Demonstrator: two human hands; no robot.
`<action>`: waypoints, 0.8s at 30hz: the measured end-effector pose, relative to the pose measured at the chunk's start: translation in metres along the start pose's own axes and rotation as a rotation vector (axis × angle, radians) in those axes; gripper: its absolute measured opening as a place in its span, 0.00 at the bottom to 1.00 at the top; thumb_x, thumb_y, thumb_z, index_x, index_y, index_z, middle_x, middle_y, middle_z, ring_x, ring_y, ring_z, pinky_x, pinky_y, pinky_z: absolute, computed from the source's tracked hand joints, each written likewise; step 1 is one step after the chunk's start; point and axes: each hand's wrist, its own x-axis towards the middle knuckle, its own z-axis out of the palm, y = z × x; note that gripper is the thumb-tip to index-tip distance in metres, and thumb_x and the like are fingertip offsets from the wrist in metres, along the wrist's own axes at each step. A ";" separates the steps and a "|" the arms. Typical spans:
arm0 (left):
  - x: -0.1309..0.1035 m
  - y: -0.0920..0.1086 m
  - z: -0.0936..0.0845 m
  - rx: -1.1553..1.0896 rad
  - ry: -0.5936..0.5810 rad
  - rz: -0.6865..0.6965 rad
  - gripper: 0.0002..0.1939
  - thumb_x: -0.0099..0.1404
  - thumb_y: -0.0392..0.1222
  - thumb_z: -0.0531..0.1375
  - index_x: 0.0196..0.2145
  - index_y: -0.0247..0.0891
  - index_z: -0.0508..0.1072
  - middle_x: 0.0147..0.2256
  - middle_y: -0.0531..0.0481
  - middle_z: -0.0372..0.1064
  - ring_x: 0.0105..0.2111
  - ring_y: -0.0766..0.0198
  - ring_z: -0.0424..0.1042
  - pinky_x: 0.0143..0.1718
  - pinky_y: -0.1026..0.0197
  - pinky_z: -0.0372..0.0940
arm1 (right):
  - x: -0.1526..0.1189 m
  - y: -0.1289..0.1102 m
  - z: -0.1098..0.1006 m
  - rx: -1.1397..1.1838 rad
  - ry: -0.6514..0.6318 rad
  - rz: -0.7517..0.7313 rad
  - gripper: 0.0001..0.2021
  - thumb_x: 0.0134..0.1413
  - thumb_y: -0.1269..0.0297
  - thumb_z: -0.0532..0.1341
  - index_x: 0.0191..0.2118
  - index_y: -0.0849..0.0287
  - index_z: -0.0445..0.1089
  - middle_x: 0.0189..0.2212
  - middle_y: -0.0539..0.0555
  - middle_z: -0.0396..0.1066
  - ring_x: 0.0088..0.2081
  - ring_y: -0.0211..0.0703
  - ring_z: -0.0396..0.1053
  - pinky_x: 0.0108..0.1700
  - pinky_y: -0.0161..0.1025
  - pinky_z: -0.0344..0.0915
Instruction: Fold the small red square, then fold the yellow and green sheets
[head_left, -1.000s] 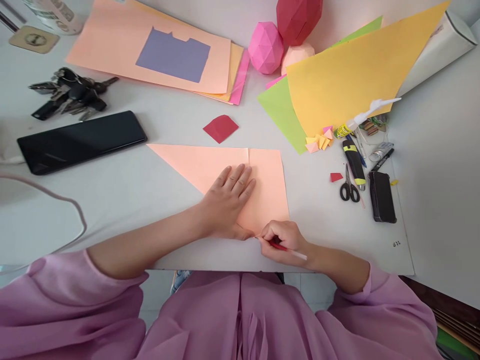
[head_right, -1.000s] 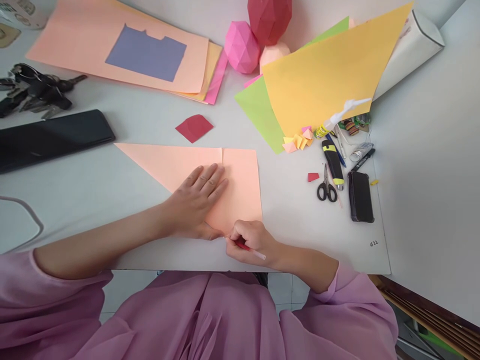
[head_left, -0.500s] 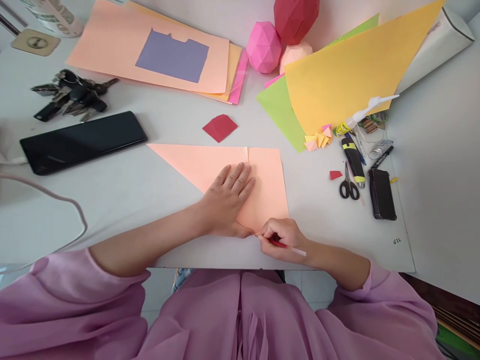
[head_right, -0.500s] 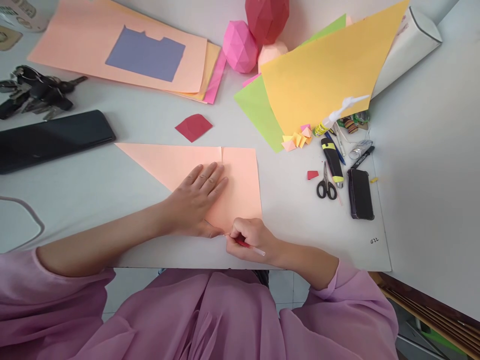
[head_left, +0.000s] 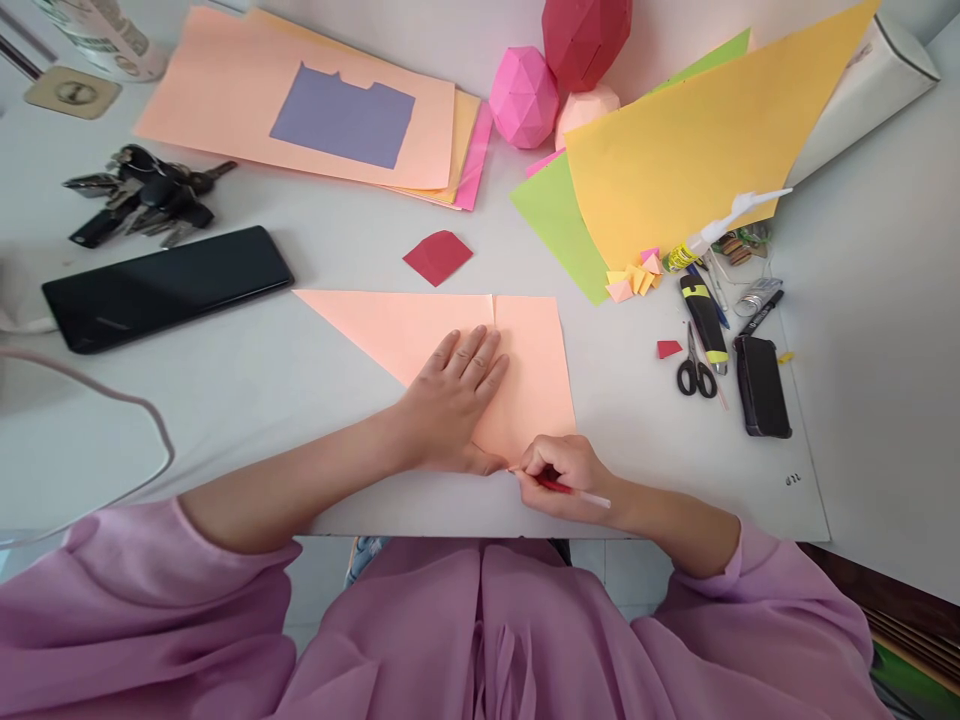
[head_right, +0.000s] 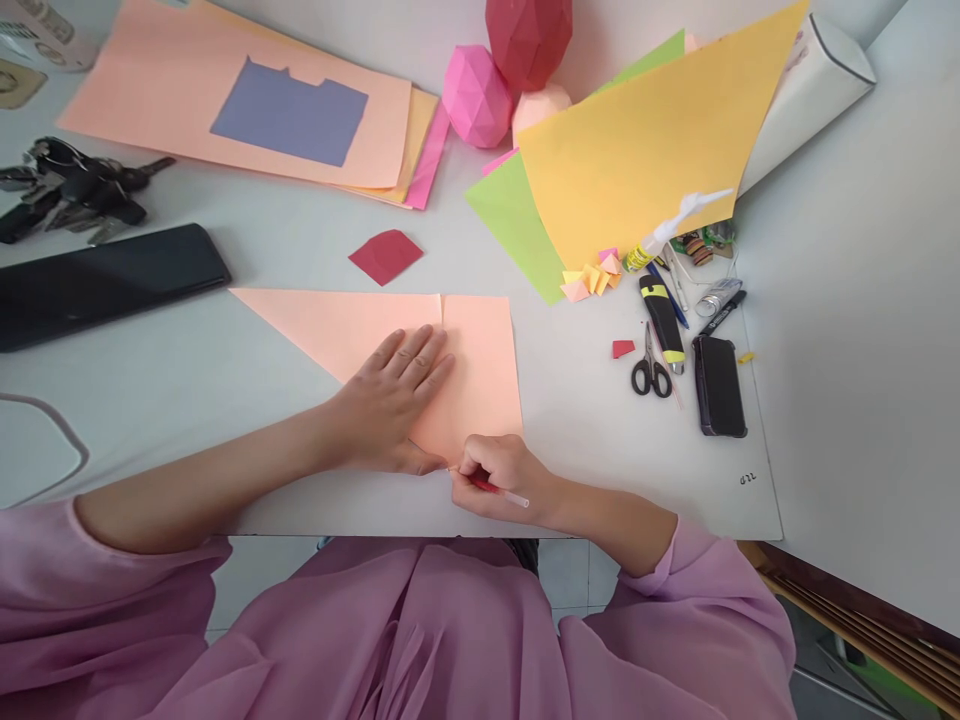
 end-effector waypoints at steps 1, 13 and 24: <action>0.000 0.000 0.000 -0.001 -0.003 -0.001 0.61 0.48 0.76 0.51 0.65 0.24 0.44 0.67 0.30 0.32 0.66 0.40 0.27 0.63 0.41 0.27 | 0.000 0.000 0.000 0.001 -0.001 0.003 0.10 0.48 0.72 0.57 0.23 0.56 0.54 0.21 0.46 0.64 0.20 0.30 0.58 0.22 0.29 0.55; 0.001 0.001 -0.002 0.020 -0.020 0.001 0.61 0.49 0.76 0.50 0.65 0.25 0.42 0.67 0.32 0.32 0.66 0.40 0.27 0.62 0.40 0.28 | 0.000 0.000 0.000 0.004 0.009 0.004 0.11 0.47 0.73 0.57 0.23 0.56 0.53 0.20 0.46 0.63 0.20 0.30 0.58 0.21 0.29 0.54; 0.001 0.000 0.000 0.010 -0.011 0.001 0.62 0.48 0.77 0.50 0.65 0.24 0.43 0.67 0.29 0.30 0.66 0.41 0.26 0.62 0.42 0.27 | -0.001 0.001 -0.001 0.028 -0.004 0.046 0.12 0.48 0.70 0.59 0.22 0.57 0.54 0.20 0.45 0.60 0.20 0.29 0.54 0.21 0.29 0.52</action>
